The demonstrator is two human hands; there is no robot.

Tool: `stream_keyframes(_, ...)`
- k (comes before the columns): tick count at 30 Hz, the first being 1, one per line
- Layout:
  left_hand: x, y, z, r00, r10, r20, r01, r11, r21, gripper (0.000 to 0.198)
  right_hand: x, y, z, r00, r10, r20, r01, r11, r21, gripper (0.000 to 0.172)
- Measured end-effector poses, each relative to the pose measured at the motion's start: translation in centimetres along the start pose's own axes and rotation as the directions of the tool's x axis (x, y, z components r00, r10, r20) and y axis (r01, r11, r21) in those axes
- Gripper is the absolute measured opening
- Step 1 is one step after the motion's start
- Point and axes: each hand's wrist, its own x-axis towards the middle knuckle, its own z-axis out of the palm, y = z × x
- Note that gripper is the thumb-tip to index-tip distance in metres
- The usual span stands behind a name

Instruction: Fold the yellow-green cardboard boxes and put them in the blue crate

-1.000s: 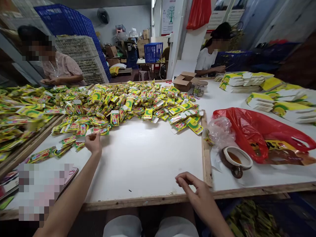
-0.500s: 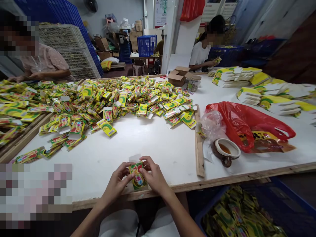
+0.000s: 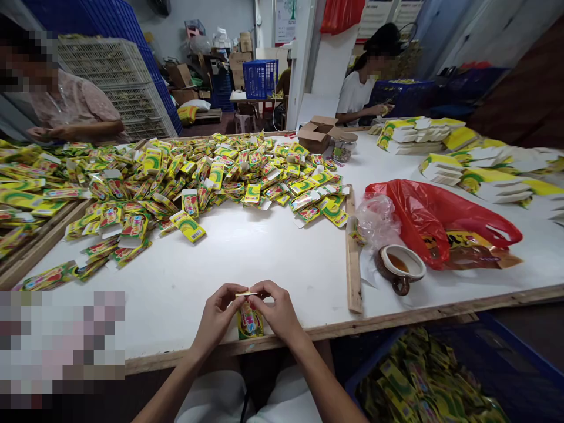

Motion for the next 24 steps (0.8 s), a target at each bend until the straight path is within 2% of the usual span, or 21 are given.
stream_keyframes(3,-0.3,0.4,0.2,0.999,-0.013,-0.041,0.016,0.998,0.060,0.013,0.0,-0.7,0.2,0.999,-0.008,-0.040,0.007,1.000,-0.029,0.014)
stream_keyframes(11,0.5,0.5,0.7,0.990,-0.043,-0.133,0.053,0.996,0.070,0.017,1.0,-2.2,0.4,0.995,0.067,-0.080,-0.075,0.991,-0.107,0.016)
stream_keyframes(17,-0.5,0.0,0.3,0.997,-0.058,-0.043,0.059,0.998,0.023,0.019,0.0,-1.5,0.4,0.998,0.066,-0.016,-0.066,0.998,-0.023,0.016)
stream_keyframes(20,-0.6,0.4,-0.1,1.000,-0.018,0.017,0.016,0.996,0.082,0.019,-0.3,-1.5,0.5,0.998,0.060,-0.004,-0.060,0.998,-0.004,0.018)
stream_keyframes(22,0.5,0.7,-1.1,1.000,0.008,-0.002,-0.007,0.988,0.157,0.019,-0.9,-2.1,-1.1,0.997,0.058,-0.054,-0.060,0.997,-0.048,0.020)
stream_keyframes(24,2.6,1.0,-3.2,0.984,0.014,-0.180,0.026,0.976,0.217,0.024,-2.3,-3.1,-4.8,0.988,0.085,-0.130,-0.104,0.984,-0.146,0.022)
